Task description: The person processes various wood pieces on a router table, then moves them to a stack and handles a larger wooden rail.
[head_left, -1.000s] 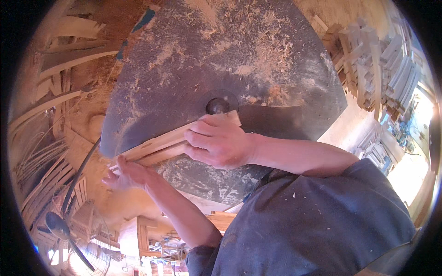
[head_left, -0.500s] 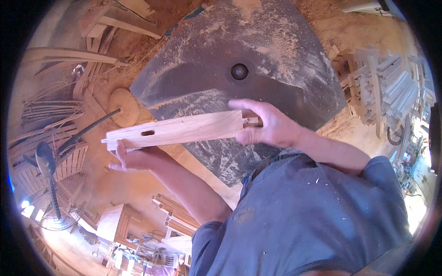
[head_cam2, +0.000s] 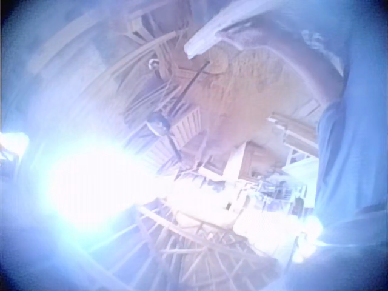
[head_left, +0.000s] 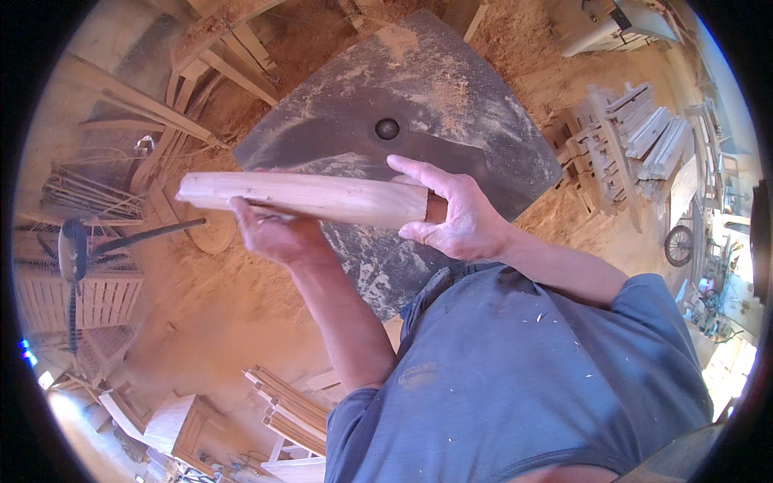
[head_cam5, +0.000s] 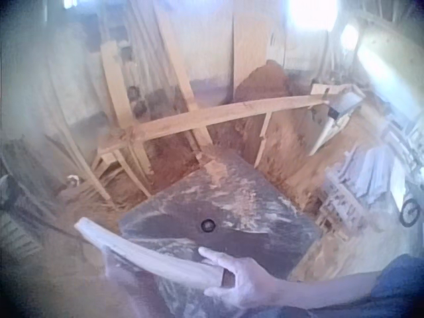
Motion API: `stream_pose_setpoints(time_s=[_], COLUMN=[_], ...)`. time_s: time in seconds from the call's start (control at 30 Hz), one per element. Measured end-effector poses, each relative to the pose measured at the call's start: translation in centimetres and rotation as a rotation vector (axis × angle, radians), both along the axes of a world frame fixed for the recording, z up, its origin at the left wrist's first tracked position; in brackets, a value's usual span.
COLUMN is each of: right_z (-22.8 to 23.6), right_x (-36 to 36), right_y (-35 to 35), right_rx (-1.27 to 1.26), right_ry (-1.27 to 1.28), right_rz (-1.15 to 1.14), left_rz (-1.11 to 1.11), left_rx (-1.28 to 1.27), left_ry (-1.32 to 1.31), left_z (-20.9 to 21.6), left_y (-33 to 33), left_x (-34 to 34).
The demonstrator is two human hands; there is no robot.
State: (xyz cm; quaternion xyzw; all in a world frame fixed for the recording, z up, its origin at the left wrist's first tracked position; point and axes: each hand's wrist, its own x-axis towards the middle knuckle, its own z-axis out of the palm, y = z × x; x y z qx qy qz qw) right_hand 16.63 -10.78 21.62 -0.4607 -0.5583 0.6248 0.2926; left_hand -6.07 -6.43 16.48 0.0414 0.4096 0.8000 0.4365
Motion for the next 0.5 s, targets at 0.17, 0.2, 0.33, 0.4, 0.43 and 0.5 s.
stream_pose_setpoints(time_s=[0.17,0.2,0.33,0.4,0.43,0.5], right_z=[-0.8,-1.2,-1.6,-1.7,-1.8,-2.3], right_x=[2.5,3.4,6.4,8.7,9.7,11.4], right_y=[-2.6,-3.1,-4.7,-5.7,-6.0,-6.7], right_rx=[0.262,0.279,0.267,0.219,0.215,0.195], right_ry=[-0.118,-0.132,-0.107,-0.082,-0.067,-0.048], right_rz=[-0.061,-0.06,-0.054,-0.09,-0.097,-0.111], left_rz=[-0.174,-0.178,-0.223,-0.261,-0.268,-0.302], left_rx=[0.164,0.162,0.249,0.27,0.26,0.24], left_ry=[-0.202,-0.178,-0.123,-0.146,-0.13,-0.133], left_z=[-0.9,-0.5,-2.4,-2.4,-2.2,-2.4], left_y=[-3.2,-3.6,-5.2,-5.9,-6.2,-7.0], left_x=[3.1,3.8,5.4,7.3,8.3,9.9])
